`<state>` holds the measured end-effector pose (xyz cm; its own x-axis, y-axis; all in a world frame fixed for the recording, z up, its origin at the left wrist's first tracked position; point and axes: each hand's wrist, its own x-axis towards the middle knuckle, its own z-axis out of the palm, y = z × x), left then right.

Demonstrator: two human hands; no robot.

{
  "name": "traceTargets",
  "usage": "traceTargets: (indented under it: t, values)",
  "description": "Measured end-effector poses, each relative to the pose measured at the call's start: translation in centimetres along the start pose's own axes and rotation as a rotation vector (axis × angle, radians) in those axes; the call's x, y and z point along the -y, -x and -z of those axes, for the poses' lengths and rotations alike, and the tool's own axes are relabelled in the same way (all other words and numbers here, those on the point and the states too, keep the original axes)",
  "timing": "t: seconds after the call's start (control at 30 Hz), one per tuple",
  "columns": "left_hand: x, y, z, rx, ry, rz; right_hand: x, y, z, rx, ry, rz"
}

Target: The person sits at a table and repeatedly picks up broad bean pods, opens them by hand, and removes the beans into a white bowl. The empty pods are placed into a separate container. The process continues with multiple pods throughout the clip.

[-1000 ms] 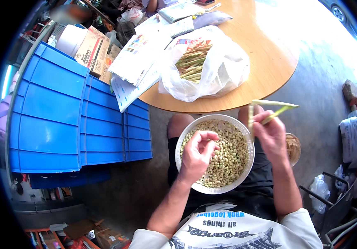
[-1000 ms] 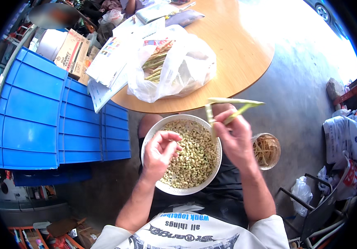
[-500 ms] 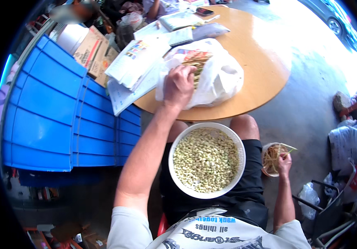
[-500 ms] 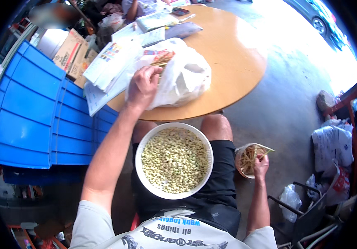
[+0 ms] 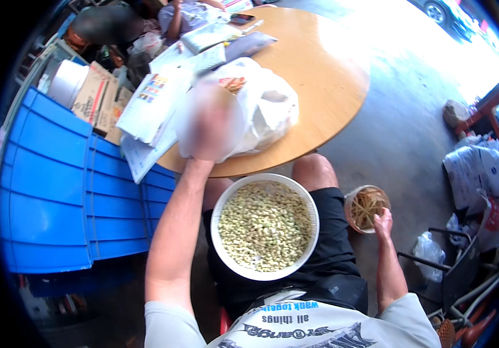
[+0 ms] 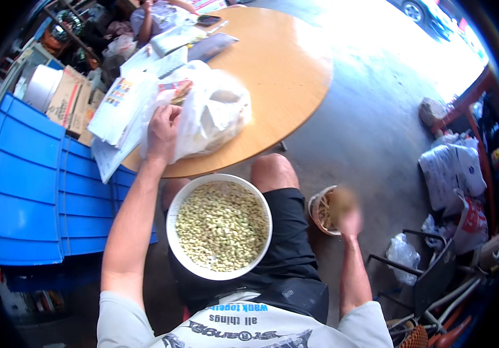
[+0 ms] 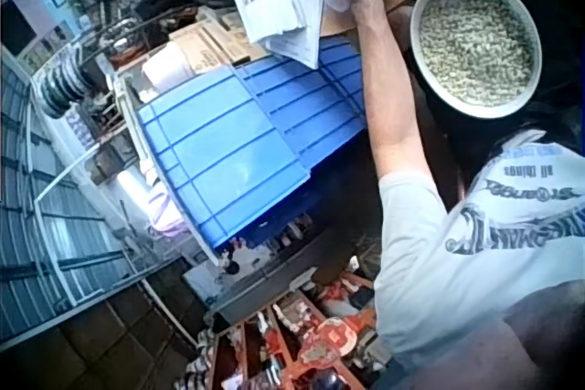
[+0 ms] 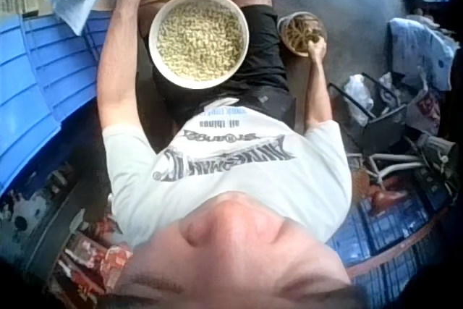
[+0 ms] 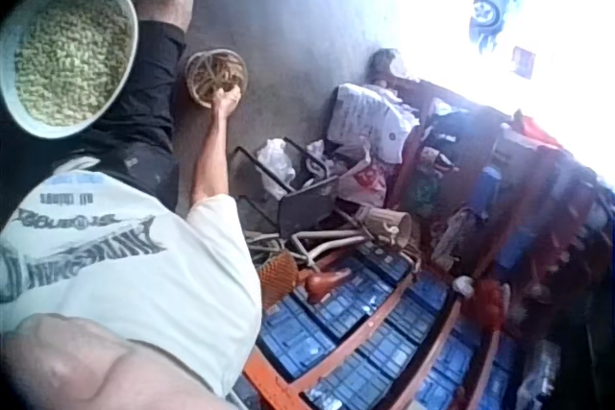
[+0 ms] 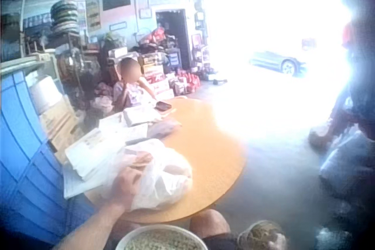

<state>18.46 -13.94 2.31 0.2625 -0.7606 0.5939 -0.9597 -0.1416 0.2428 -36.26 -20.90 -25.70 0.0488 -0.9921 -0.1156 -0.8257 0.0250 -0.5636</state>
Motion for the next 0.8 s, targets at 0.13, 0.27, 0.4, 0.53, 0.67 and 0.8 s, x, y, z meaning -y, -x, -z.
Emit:
traceTargets:
  t: [0.13, 0.27, 0.4, 0.53, 0.67, 0.8]
  values:
    - [-0.7, -1.0, 0.8, -0.136, 0.327, 0.293, -2.8, -1.7, -0.2, 0.078, -0.558, -0.2]
    - [-0.9, -1.2, 5.6, -0.297, 0.642, 0.452, 2.6, -2.6, 0.9, -0.03, -0.493, 0.289]
    - [-2.8, -0.3, 9.8, -0.334, 1.263, 0.611, 13.4, -0.8, 6.7, -0.02, -0.655, 0.231]
    - [-5.7, 2.4, 10.6, -0.301, 1.482, 0.744, 24.0, 2.1, 12.0, -0.007, -0.797, 0.209]
    - [-9.4, 6.4, 10.2, -0.175, 1.633, 0.761, 30.8, 5.2, 13.3, 0.242, -0.927, 0.447]
    - [-12.6, 10.3, 8.6, -0.091, 1.7, 0.893, 36.1, 8.7, 12.8, 0.521, -0.87, 0.639]
